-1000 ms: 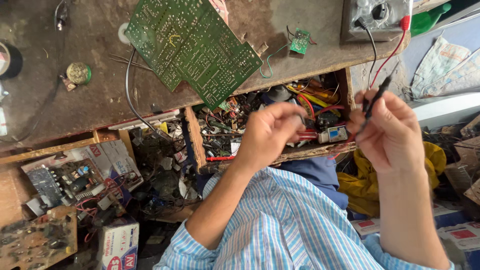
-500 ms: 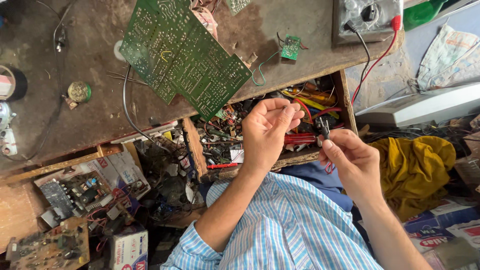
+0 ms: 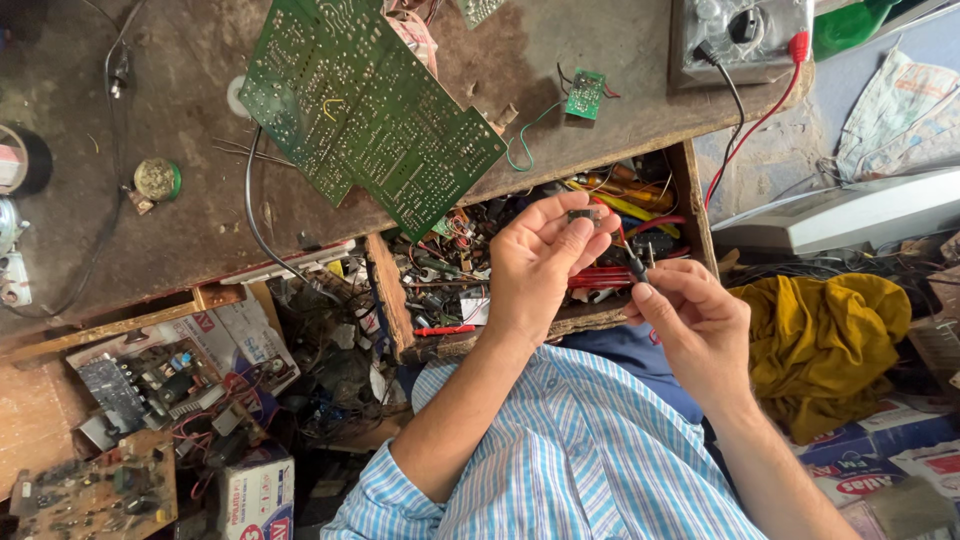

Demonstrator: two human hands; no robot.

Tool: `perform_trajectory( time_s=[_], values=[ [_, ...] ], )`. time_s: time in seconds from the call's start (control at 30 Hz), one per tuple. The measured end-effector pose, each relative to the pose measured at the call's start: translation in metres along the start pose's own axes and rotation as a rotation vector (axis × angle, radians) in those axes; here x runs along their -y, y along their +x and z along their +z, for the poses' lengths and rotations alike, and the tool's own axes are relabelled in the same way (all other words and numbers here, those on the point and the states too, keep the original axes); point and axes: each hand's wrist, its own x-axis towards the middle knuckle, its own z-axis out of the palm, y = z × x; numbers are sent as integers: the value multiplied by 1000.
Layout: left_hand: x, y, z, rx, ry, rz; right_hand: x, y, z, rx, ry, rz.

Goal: The person sits at a cluttered electronics repair workbench and assembles a small green circuit board on their lap. They fit components and wires to the board by hand, then use a screwdriver and a soldering iron to work on the board's connections, setting the board down and picking it back up as they go.

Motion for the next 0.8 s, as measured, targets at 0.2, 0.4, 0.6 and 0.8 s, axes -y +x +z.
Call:
perform_trajectory(
  time_s=[0.2,0.4,0.6,0.8],
  values=[
    [5,-4,-4,-13,41,53,3,-3,7,-17,-28,21],
    [10,-8,-8,-6,152,165,4,-7,12,-36,-61,57],
    [12,-12,-10,23,187,239,4,-8,15,16,0,18],
    [12,-18,-11,29,196,221,5,-10,12,-51,-118,88]
  ],
)
